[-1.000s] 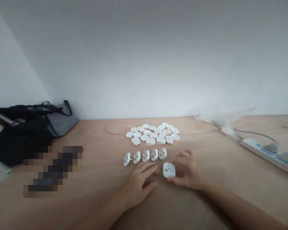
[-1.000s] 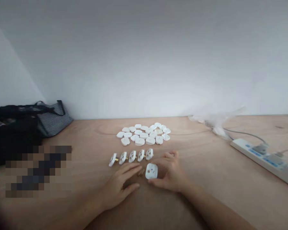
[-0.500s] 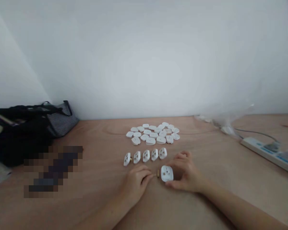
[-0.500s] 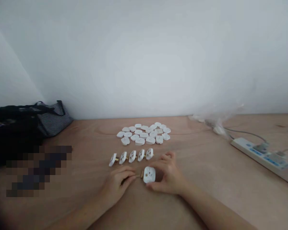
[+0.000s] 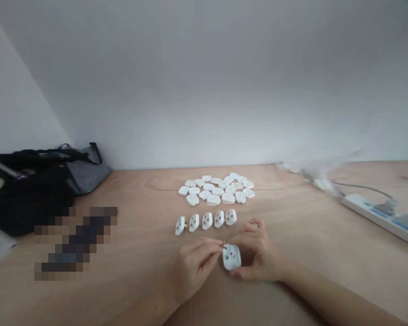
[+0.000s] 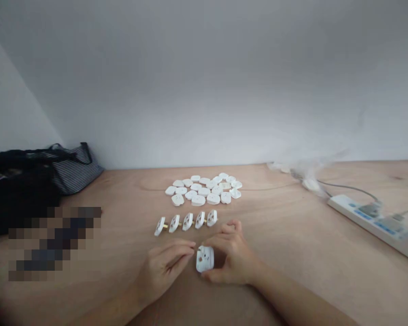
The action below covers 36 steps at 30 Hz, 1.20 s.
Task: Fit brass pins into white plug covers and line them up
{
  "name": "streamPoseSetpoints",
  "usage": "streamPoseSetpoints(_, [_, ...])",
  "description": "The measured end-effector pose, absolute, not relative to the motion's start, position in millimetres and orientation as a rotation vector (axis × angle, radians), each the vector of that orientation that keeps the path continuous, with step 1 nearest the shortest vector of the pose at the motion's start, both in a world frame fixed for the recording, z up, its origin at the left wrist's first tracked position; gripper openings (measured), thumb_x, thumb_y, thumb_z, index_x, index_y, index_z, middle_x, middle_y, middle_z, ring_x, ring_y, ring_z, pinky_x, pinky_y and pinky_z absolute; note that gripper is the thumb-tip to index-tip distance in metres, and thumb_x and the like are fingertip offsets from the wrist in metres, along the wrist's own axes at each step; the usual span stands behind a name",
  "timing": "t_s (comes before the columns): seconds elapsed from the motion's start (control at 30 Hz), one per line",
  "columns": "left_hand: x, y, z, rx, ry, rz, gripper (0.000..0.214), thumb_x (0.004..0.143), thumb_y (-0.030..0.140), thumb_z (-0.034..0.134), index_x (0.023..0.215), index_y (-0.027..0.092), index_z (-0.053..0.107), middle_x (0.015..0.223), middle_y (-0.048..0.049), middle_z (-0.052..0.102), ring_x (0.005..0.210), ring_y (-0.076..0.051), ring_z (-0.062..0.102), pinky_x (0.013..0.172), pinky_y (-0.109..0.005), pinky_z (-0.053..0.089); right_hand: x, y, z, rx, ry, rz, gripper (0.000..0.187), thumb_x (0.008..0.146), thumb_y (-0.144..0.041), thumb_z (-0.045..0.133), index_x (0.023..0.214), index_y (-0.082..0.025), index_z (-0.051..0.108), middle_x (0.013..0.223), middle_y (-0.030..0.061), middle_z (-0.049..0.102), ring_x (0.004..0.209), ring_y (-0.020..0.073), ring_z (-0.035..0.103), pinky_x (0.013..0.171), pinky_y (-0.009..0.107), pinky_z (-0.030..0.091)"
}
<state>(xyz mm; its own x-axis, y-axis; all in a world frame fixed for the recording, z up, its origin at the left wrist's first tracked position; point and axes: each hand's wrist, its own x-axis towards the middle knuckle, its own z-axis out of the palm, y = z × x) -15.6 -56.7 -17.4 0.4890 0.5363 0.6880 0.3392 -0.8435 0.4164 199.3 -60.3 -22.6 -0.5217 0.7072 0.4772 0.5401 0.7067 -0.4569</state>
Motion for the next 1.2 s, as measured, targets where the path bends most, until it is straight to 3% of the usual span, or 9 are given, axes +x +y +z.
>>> streamPoseSetpoints(0.5, [-11, -54, -24, 2.542, 0.606, 1.243, 0.016, 0.085, 0.009, 0.055, 0.089, 0.019, 0.068, 0.089, -0.0067, 0.073, 0.079, -0.017, 0.067, 0.072, -0.027, 0.056, 193, -63, -22, -0.916, -2.241, 0.368, 0.043, 0.062, -0.05, 0.071, 0.097, -0.025, 0.065, 0.085, 0.0015, 0.07, 0.08, 0.0211, 0.057, 0.087, 0.042, 0.023])
streamPoseSetpoints(0.6, [-11, -55, -24, 2.538, 0.65, 1.238, 0.018, 0.086, 0.011, 0.056, 0.097, 0.019, 0.068, 0.088, -0.0062, 0.073, 0.079, -0.017, 0.068, 0.071, -0.026, 0.056, 193, -63, -21, -0.911, -2.248, 0.404, 0.043, 0.062, -0.05, 0.071, 0.097, -0.026, 0.065, 0.083, 0.001, 0.069, 0.079, 0.0205, 0.057, 0.086, 0.041, 0.024])
streamPoseSetpoints(0.7, [-12, -55, -23, 2.601, 0.698, 1.239, 0.031, 0.087, 0.01, 0.054, 0.115, 0.02, 0.06, 0.096, -0.0059, 0.072, 0.1, -0.02, 0.064, 0.086, -0.031, 0.053, 194, -62, -22, -0.901, -2.234, 0.413, 0.043, 0.063, -0.048, 0.072, 0.1, -0.027, 0.064, 0.08, 0.0002, 0.069, 0.079, 0.0201, 0.058, 0.087, 0.04, 0.026])
streamPoseSetpoints(0.83, [-14, -56, -20, 2.783, 0.714, 1.121, 0.041, 0.09, 0.009, 0.046, 0.13, 0.017, 0.046, 0.112, -0.0084, 0.067, 0.123, -0.023, 0.047, 0.104, -0.043, 0.038, 193, -62, -28, -0.924, -2.123, 0.371, 0.049, 0.061, -0.046, 0.072, 0.102, -0.023, 0.059, 0.088, 0.0023, 0.068, 0.083, 0.0215, 0.06, 0.089, 0.041, 0.027])
streamPoseSetpoints(0.93, [-16, -58, -16, 2.88, 0.743, 0.965, 0.043, 0.092, 0.018, 0.046, 0.134, 0.015, 0.041, 0.127, -0.0124, 0.057, 0.128, -0.026, 0.042, 0.106, -0.049, 0.033, 193, -63, -32, -0.948, -2.073, 0.344, 0.055, 0.06, -0.046, 0.072, 0.106, -0.022, 0.053, 0.096, 0.0049, 0.067, 0.088, 0.0234, 0.06, 0.09, 0.041, 0.029])
streamPoseSetpoints(1.1, [-20, -60, -14, 2.901, 0.736, 0.795, 0.055, 0.09, 0.035, 0.049, 0.139, 0.017, 0.033, 0.137, -0.0111, 0.047, 0.133, -0.029, 0.031, 0.108, -0.052, 0.027, 197, -62, -36, -1.008, -2.094, 0.305, 0.07, 0.061, -0.044, 0.073, 0.119, -0.021, 0.043, 0.102, 0.0076, 0.067, 0.098, 0.0272, 0.057, 0.092, 0.043, 0.032])
streamPoseSetpoints(1.2, [-23, -56, -18, 2.807, 0.805, 0.858, 0.067, 0.08, 0.048, 0.06, 0.136, 0.017, 0.039, 0.133, -0.0139, 0.05, 0.126, -0.031, 0.04, 0.103, -0.049, 0.034, 199, -61, -37, -1.009, -2.143, 0.36, 0.082, 0.059, -0.046, 0.077, 0.127, -0.021, 0.038, 0.105, 0.0085, 0.066, 0.104, 0.0285, 0.055, 0.094, 0.044, 0.032])
